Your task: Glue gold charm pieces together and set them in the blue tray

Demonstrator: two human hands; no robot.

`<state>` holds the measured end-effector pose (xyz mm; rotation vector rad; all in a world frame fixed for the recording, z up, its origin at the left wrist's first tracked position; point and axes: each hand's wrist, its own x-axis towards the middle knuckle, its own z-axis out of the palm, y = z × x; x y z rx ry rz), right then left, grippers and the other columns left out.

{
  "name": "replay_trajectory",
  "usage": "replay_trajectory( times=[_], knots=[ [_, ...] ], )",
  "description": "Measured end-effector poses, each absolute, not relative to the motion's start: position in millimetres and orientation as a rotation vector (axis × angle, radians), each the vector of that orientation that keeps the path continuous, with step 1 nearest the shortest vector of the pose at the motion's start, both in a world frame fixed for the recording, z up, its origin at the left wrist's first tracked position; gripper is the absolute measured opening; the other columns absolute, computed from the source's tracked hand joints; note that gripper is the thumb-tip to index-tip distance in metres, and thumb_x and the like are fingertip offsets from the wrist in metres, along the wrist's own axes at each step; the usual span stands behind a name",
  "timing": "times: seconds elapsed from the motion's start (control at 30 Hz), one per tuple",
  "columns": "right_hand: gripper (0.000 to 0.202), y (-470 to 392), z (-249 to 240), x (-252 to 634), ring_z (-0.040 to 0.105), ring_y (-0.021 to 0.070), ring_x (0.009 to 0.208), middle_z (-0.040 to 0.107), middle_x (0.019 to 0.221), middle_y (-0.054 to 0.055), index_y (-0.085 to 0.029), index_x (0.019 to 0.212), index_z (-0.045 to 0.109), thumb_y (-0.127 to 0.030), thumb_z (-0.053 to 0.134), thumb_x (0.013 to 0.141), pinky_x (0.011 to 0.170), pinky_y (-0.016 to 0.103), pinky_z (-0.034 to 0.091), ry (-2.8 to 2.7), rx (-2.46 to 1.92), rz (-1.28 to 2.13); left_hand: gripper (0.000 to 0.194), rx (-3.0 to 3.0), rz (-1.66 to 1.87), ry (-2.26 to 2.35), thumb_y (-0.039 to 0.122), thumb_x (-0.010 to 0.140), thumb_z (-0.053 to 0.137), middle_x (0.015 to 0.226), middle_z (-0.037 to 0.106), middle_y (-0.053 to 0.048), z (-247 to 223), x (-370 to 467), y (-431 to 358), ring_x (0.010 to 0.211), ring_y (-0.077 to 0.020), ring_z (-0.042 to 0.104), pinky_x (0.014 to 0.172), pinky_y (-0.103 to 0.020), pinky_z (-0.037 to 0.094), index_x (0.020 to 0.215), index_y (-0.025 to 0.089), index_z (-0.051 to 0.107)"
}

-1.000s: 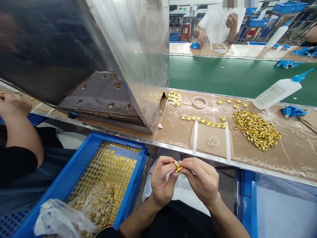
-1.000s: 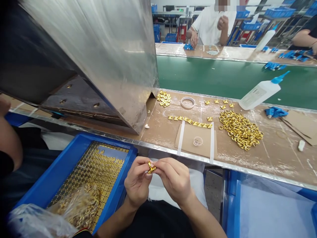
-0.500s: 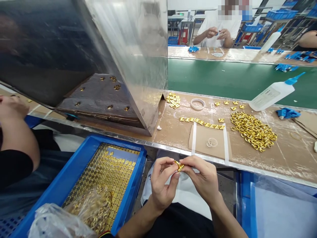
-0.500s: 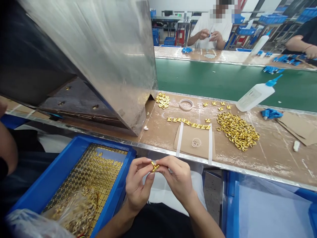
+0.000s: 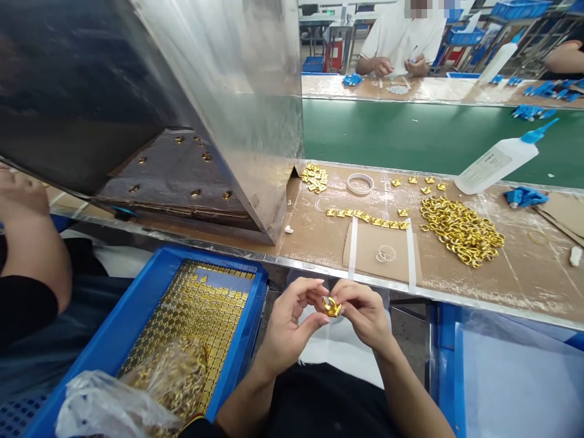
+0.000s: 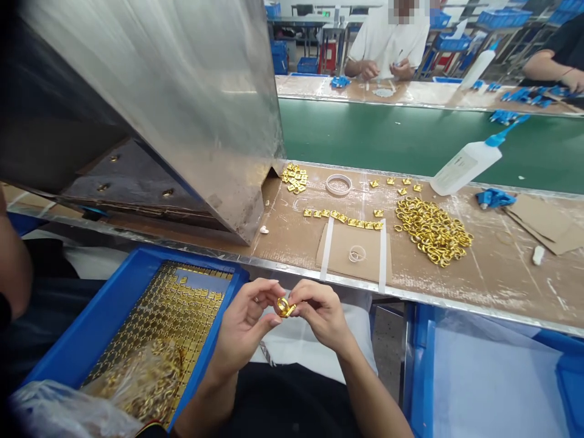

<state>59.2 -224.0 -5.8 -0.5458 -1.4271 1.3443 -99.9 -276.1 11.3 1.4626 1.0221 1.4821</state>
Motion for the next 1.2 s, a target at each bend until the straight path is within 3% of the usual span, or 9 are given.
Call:
replay_trajectory(
  times=[0.23, 0.67, 0.83, 1.0, 1.2],
  knots=[
    [0.010, -221, -7, 67, 0.060, 0.0131, 0.062, 0.065, 0.072, 0.001, -0.027, 0.087, 0.079, -0.036, 0.076, 0.090, 0.056, 0.024, 0.048, -1.304, -0.567, 1.320, 0.025, 1.552, 1.314, 0.973, 0.021, 0.090, 0.073, 0.096, 0.072, -0.003, 30, -97, -258, 0.085, -0.0135, 0.070, 0.079, -0.023, 0.060, 0.114, 0.023, 0.069],
    [0.014, -222, -13, 73, 0.064, 0.0148, 0.069, 0.066, 0.078, 0.003, -0.024, 0.085, 0.073, -0.037, 0.074, 0.091, 0.061, 0.026, 0.054, -1.172, -0.611, 1.283, 0.015, 2.153, 1.489, 1.204, 0.013, 0.095, 0.063, 0.106, 0.068, -0.010, 31, -70, -249, 0.095, -0.0184, 0.069, 0.079, -0.029, 0.062, 0.108, 0.017, 0.068],
    [0.006, -221, -13, 73, 0.065, 0.0153, 0.070, 0.068, 0.081, 0.003, -0.026, 0.090, 0.075, -0.031, 0.072, 0.093, 0.060, 0.026, 0.053, -1.205, -0.615, 1.235, 0.012, 2.205, 1.500, 1.295, 0.016, 0.097, 0.060, 0.105, 0.064, -0.010, 29, -71, -250, 0.092, -0.0182, 0.066, 0.075, -0.031, 0.061, 0.106, 0.018, 0.068],
    [0.005, -219, -9, 71, 0.065, 0.0165, 0.072, 0.069, 0.081, 0.004, -0.026, 0.093, 0.075, -0.029, 0.071, 0.093, 0.059, 0.026, 0.052, -1.276, -0.597, 1.230, 0.010, 2.293, 1.590, 1.379, 0.014, 0.096, 0.060, 0.093, 0.055, -0.005, 28, -74, -250, 0.098, -0.0217, 0.059, 0.081, -0.037, 0.060, 0.102, 0.018, 0.068],
    [0.006, -221, 1, 73, 0.066, 0.0176, 0.074, 0.070, 0.082, 0.004, -0.026, 0.094, 0.076, -0.026, 0.070, 0.094, 0.065, 0.029, 0.053, -1.419, -0.597, 1.171, 0.010, 2.347, 1.728, 1.390, 0.013, 0.097, 0.058, 0.089, 0.048, -0.004, 24, -78, -251, 0.099, -0.0219, 0.057, 0.077, -0.034, 0.057, 0.096, 0.017, 0.067]
  ],
)
